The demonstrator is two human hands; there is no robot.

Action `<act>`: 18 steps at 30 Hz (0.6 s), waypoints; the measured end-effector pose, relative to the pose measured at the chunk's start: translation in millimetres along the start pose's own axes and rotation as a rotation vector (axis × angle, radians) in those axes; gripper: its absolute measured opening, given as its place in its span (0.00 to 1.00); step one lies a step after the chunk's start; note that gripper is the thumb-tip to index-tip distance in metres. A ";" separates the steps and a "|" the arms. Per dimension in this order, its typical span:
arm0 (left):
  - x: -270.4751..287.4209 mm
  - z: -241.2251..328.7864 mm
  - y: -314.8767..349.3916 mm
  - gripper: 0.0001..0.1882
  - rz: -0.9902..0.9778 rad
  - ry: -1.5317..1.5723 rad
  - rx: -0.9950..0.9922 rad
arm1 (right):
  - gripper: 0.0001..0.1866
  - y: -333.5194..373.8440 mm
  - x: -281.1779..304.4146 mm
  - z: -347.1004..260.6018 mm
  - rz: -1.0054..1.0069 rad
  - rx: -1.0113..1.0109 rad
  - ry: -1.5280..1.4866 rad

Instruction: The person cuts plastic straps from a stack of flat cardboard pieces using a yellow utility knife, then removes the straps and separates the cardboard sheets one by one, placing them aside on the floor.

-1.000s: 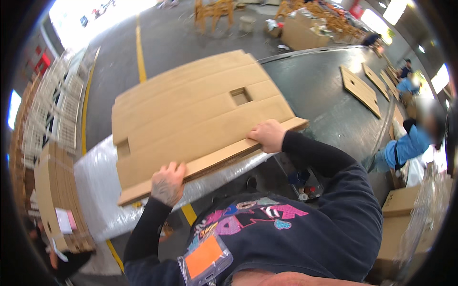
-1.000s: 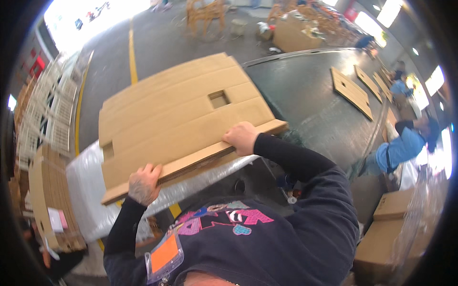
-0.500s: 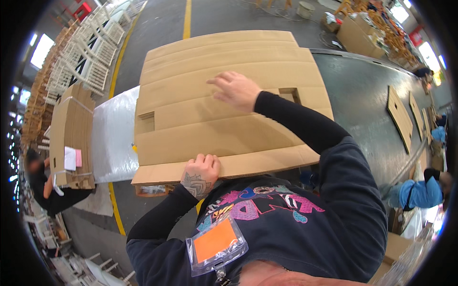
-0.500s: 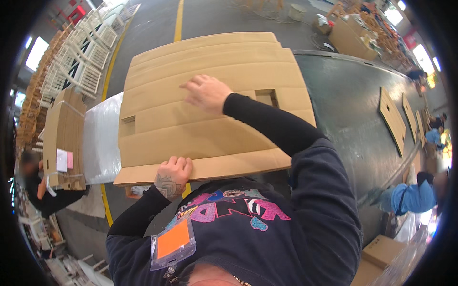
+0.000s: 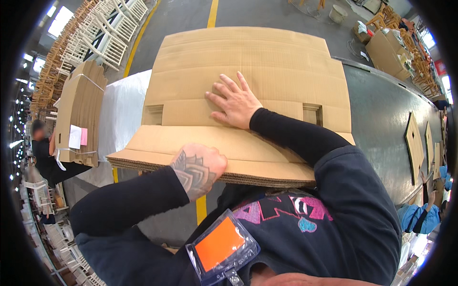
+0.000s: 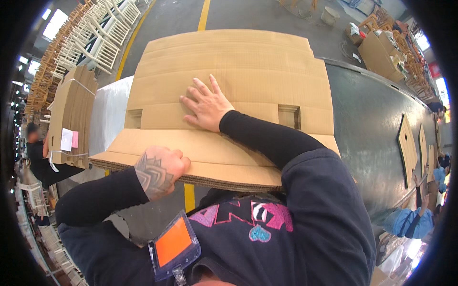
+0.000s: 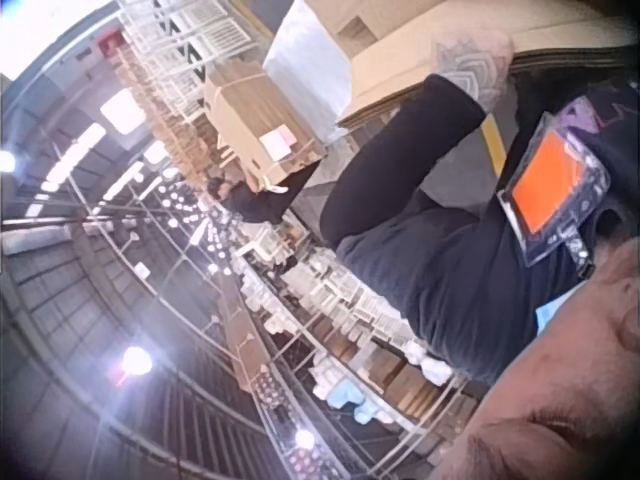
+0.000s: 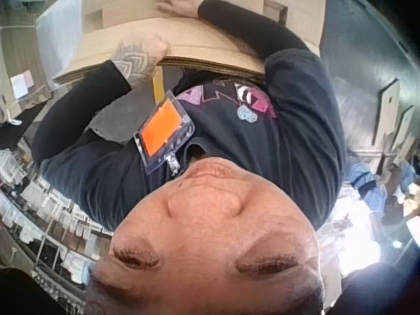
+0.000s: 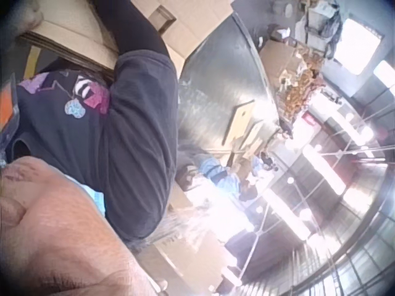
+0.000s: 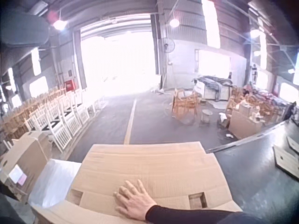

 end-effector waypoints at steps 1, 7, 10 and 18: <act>6.9 -3.9 -1.8 0.15 -0.004 -0.019 -0.001 | 0.33 -2.6 0.6 3.5 0.008 -0.003 0.005; -48.3 6.0 -3.4 0.08 0.212 -0.028 -0.021 | 0.33 -6.7 -4.6 8.6 -0.018 0.015 -0.155; -102.3 25.9 -2.3 0.06 0.374 -0.204 -0.004 | 0.35 -24.7 3.5 31.1 0.057 0.008 -0.308; -85.3 -6.6 -10.3 0.18 0.063 -0.082 -0.204 | 0.57 -93.5 42.8 219.5 -0.838 -0.457 -0.096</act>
Point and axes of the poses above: each hand's wrist, its own y-axis away from the middle knuckle, its own x-axis out of the back of the hand, z = x × y, the point moved 2 cm from there along -y, towards the middle knuckle
